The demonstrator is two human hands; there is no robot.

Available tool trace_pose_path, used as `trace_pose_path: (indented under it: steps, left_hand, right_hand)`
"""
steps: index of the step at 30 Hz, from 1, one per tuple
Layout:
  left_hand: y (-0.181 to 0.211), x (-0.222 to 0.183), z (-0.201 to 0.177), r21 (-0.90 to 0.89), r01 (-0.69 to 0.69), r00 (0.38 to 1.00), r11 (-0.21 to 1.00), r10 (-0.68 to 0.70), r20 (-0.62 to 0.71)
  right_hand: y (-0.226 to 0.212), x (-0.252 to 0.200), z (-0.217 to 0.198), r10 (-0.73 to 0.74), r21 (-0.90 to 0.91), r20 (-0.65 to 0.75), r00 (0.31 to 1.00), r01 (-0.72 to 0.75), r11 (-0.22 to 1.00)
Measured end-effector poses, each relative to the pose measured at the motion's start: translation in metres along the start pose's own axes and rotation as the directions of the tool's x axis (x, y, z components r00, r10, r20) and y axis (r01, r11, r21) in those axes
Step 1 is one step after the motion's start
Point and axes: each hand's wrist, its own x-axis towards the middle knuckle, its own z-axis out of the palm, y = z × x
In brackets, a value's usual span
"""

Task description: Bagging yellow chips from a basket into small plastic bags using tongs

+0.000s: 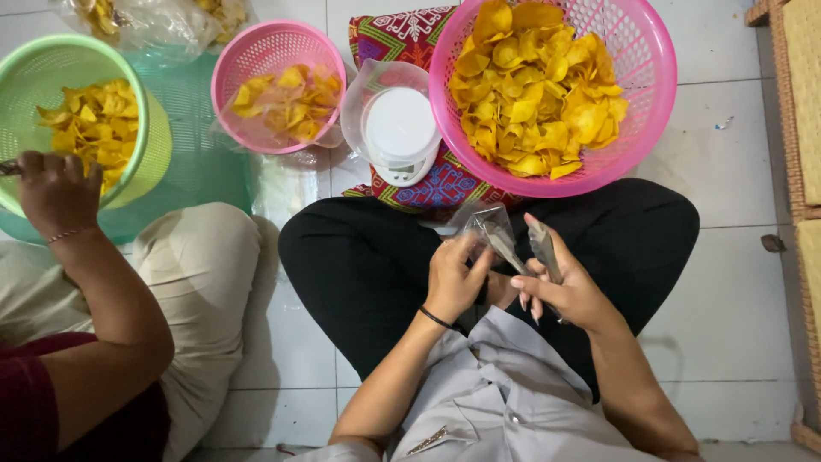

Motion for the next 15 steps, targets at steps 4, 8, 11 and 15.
trace_pose_path:
  steps: [4,8,11,15]
  left_hand:
    - [-0.003,-0.001,0.008,0.107,-0.005,0.994,0.994,-0.006,0.111]
    - [0.012,0.007,-0.006,0.047,0.003,0.994,0.999,-0.008,0.106]
    - [0.035,0.015,-0.022,-0.046,0.089,0.994,0.995,-0.086,0.069]
    - [0.026,0.004,-0.018,0.039,-0.011,0.992,0.999,0.007,0.122]
  right_hand:
    - [-0.016,0.001,0.010,0.015,0.056,0.001,1.000,-0.015,0.998]
    - [-0.010,-0.005,0.008,0.074,0.027,-0.027,0.997,-0.073,0.997]
    - [-0.010,-0.006,0.007,0.193,-0.013,-0.030,0.981,-0.193,0.981]
    - [-0.003,-0.002,0.002,0.194,0.017,-0.030,0.981,-0.193,0.981]
